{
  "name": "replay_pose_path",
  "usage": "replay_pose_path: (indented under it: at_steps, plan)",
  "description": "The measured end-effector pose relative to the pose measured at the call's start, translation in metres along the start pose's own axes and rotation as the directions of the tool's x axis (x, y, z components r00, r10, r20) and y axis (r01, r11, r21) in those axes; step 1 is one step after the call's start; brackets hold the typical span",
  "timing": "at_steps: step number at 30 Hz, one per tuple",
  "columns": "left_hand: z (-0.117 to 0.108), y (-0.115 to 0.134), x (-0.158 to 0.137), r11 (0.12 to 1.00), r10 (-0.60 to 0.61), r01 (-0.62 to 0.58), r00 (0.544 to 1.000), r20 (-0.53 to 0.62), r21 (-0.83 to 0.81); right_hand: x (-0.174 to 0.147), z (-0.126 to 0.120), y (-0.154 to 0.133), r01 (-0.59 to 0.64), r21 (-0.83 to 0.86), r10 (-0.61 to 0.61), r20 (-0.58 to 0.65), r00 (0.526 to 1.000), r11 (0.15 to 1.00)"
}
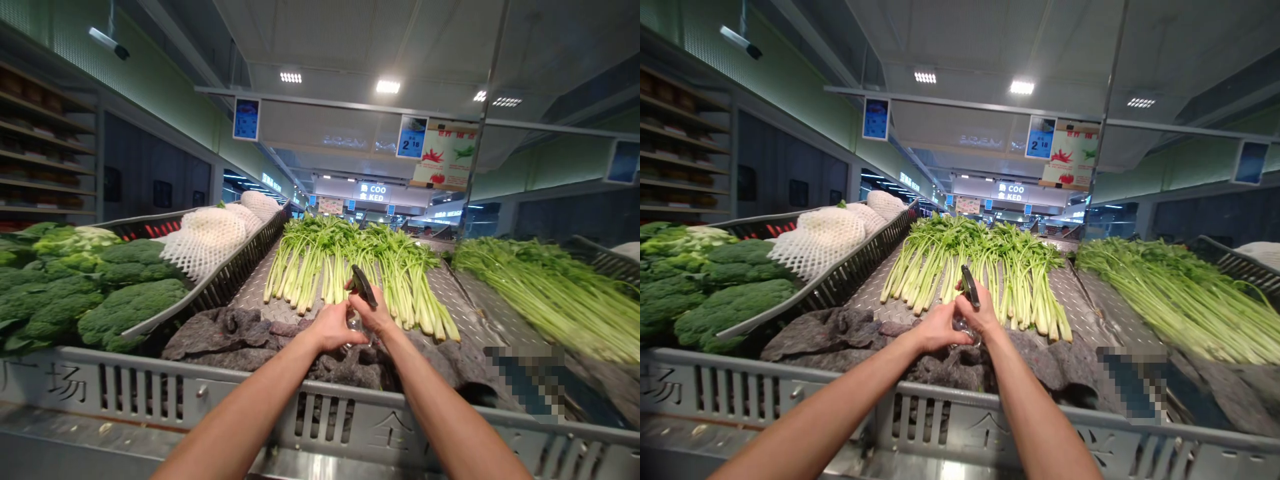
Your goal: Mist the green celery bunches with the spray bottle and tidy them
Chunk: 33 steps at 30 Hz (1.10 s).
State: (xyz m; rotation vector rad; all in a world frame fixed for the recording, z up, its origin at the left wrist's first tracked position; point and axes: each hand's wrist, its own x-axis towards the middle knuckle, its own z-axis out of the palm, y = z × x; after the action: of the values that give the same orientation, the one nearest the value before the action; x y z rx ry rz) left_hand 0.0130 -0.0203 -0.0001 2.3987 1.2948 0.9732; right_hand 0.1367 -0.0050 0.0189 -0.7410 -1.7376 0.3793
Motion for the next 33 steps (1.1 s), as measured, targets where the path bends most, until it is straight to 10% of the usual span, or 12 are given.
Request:
replay_pose_path:
  at_steps: [9,19,33]
  plan:
    - [0.0032,-0.0023,0.0012,0.994,0.048,-0.048,0.999,-0.004,0.095,-0.0007,0.0012,0.0029,0.019,-0.037,-0.019,0.001,1.0,0.999]
    - [0.0061,-0.0007,0.0034,0.994,0.067,-0.079,0.985,-0.161,-0.074,0.0031,-0.0017,0.0084,0.029,0.035,-0.012,-0.403,0.915,0.999]
    - [0.0057,-0.0003,0.0035,0.997,0.077,-0.072,0.988,-0.131,0.038,0.0007,-0.0025,0.005,0.011,-0.062,-0.032,-0.357,0.934,0.998]
